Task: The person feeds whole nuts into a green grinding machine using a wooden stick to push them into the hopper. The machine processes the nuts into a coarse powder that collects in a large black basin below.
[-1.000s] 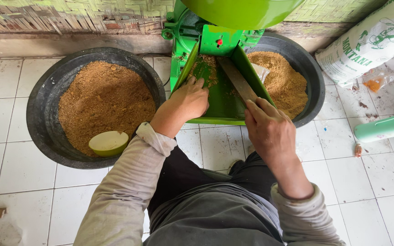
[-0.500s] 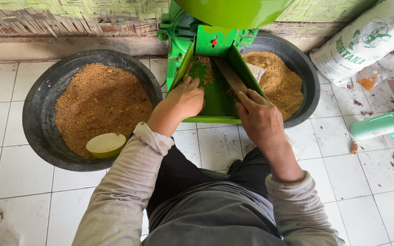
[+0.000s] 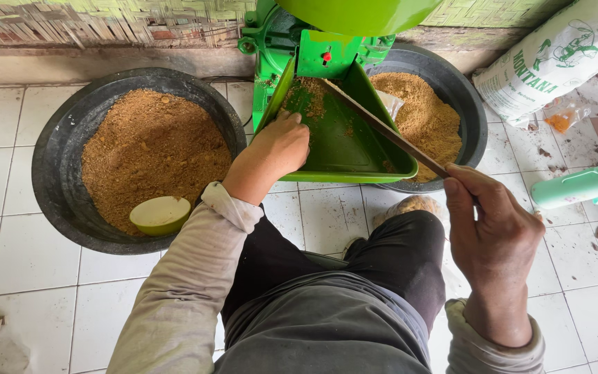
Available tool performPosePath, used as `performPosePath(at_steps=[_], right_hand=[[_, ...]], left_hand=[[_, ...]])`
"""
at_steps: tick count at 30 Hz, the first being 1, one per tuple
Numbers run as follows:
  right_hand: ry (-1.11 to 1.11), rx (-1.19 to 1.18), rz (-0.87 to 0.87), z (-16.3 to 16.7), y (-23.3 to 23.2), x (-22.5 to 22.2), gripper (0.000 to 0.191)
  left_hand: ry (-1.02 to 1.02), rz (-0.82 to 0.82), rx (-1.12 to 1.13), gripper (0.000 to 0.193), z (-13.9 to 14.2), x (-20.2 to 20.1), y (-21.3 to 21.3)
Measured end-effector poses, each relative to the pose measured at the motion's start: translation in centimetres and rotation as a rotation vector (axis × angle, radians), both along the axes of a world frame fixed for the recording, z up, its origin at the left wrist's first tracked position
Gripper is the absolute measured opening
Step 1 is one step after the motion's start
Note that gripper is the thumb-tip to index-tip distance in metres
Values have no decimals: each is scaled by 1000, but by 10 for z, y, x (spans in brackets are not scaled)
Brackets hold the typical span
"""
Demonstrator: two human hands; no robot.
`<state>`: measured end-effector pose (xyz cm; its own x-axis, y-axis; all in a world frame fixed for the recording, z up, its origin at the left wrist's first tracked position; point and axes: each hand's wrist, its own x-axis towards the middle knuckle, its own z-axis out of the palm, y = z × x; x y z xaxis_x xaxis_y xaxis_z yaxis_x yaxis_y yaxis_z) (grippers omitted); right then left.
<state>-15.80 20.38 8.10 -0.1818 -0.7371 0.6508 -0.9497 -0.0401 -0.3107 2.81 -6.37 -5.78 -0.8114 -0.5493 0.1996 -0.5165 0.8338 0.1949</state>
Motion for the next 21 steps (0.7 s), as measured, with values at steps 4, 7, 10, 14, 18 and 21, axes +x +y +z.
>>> performPosePath(at_steps=[4,7,10,14,18,21], right_hand=[[-26,-3,-99,-12,8,-9,11],[-39,-28,-91,-19,11,-15,8],[-57,39,-104,-23,10,-21,10],[-159,19,-123,-25,8,-25,9],[-103,55,-64,-27,12,-29,11],[-110,-19,-95,-27,23,-38,10]], left_hand=[[25,11,-47,14,-1,0,2],[11,8,-97,13,0,-2,1],[10,5,-100,13,-1,-2,1],[27,10,-73,12,-2,-1,2],[140,-11,-28,16,13,-1,2],[239,36,64,19,35,7,2]])
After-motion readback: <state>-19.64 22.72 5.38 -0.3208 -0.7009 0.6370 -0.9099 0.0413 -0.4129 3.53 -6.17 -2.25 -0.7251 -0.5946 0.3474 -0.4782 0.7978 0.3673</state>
